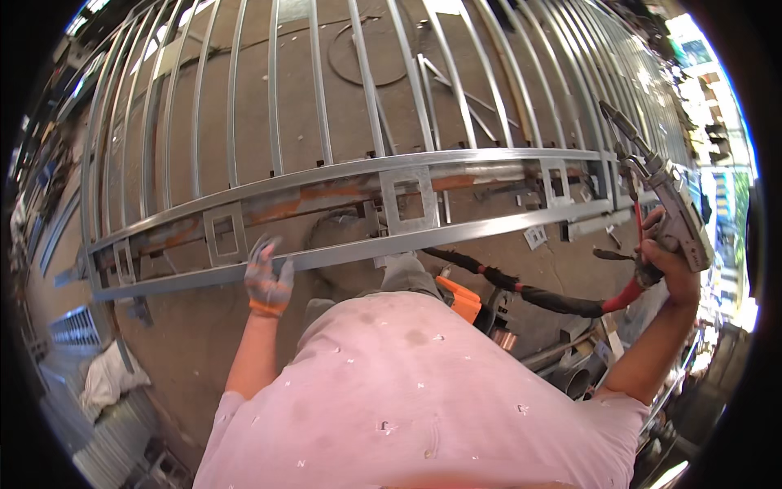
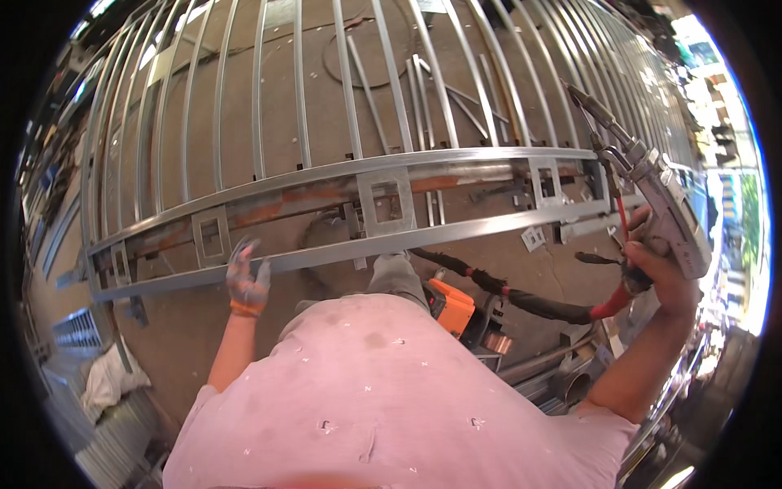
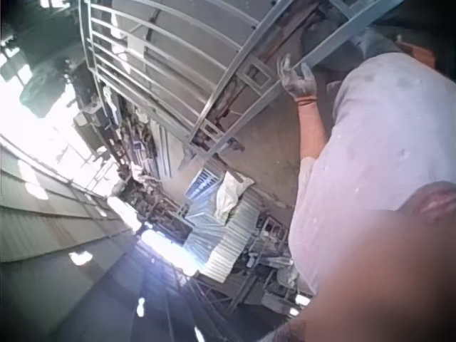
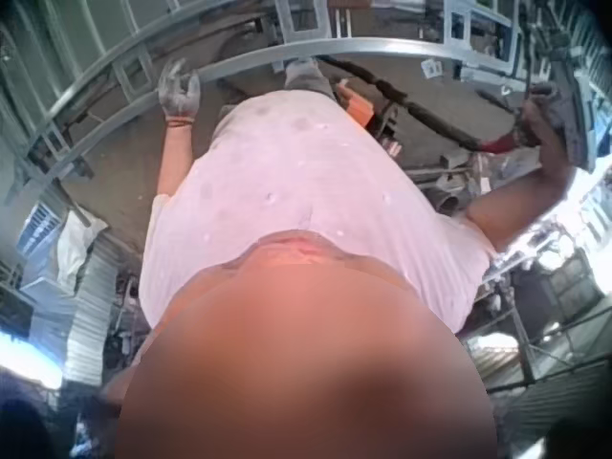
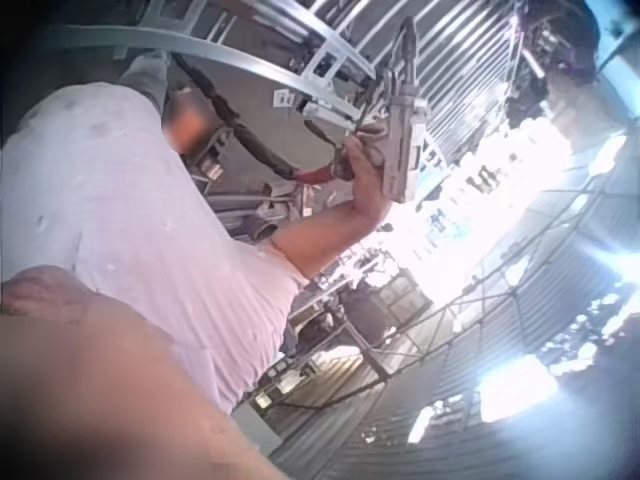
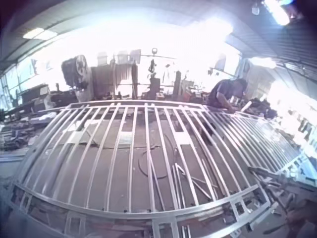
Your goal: The person welds joints on a metal frame using a handheld welding gun. They reposition the frame and continue welding along different seams, producing sparks throughout the process.
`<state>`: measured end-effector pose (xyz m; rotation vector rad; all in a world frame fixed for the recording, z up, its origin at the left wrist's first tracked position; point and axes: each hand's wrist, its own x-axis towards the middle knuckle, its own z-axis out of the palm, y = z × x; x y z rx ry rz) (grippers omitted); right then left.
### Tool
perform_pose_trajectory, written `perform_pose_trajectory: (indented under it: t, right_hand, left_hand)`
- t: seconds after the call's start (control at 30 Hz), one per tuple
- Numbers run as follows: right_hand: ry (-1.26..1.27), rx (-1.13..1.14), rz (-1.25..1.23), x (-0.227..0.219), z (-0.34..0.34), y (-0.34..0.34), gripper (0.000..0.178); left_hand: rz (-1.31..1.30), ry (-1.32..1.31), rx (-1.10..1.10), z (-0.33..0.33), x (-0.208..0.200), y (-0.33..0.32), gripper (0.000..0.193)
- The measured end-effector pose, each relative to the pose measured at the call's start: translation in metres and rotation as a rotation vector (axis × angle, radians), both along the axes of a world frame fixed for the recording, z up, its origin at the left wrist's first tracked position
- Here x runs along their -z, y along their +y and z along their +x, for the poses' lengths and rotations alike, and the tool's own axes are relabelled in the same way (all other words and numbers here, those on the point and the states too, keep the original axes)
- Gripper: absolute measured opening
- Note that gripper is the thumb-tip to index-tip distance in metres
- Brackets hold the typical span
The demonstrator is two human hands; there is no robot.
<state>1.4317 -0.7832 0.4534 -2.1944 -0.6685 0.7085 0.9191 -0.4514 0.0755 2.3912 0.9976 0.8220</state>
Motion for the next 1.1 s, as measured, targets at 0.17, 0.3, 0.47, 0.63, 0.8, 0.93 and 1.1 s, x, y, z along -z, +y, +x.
perform_pose_trajectory:
  t: [0.17,0.3,0.47,0.63,0.8,0.93,1.1]
  right_hand:
    - [0.002,-0.176,-0.214,-0.006,0.103,0.071,0.046]
    - [-0.011,-0.430,-0.365,-0.004,0.148,0.154,0.045]
    - [0.141,-0.733,-0.464,0.051,0.152,0.266,0.045]
    - [0.207,-1.048,-0.603,0.151,0.123,0.341,0.048]
    - [0.383,-1.091,-0.782,0.207,0.113,0.383,0.043]
    - [0.387,-1.166,-0.710,0.238,0.114,0.402,0.041]
    - [0.487,-1.175,-0.754,0.264,0.124,0.416,0.043]
  left_hand:
    - [-0.024,0.157,-0.114,0.077,0.028,0.008,0.036]
    - [-0.006,0.345,-0.212,0.088,0.040,-0.004,0.033]
    - [-0.060,0.522,-0.274,0.095,0.034,-0.007,0.032]
    - [-0.134,0.571,-0.281,0.099,0.026,-0.005,0.032]
    - [-0.131,0.550,-0.285,0.098,0.024,-0.008,0.029]
    - [-0.113,0.507,-0.269,0.101,0.020,-0.003,0.027]
    - [-0.130,0.478,-0.244,0.105,0.015,-0.001,0.028]
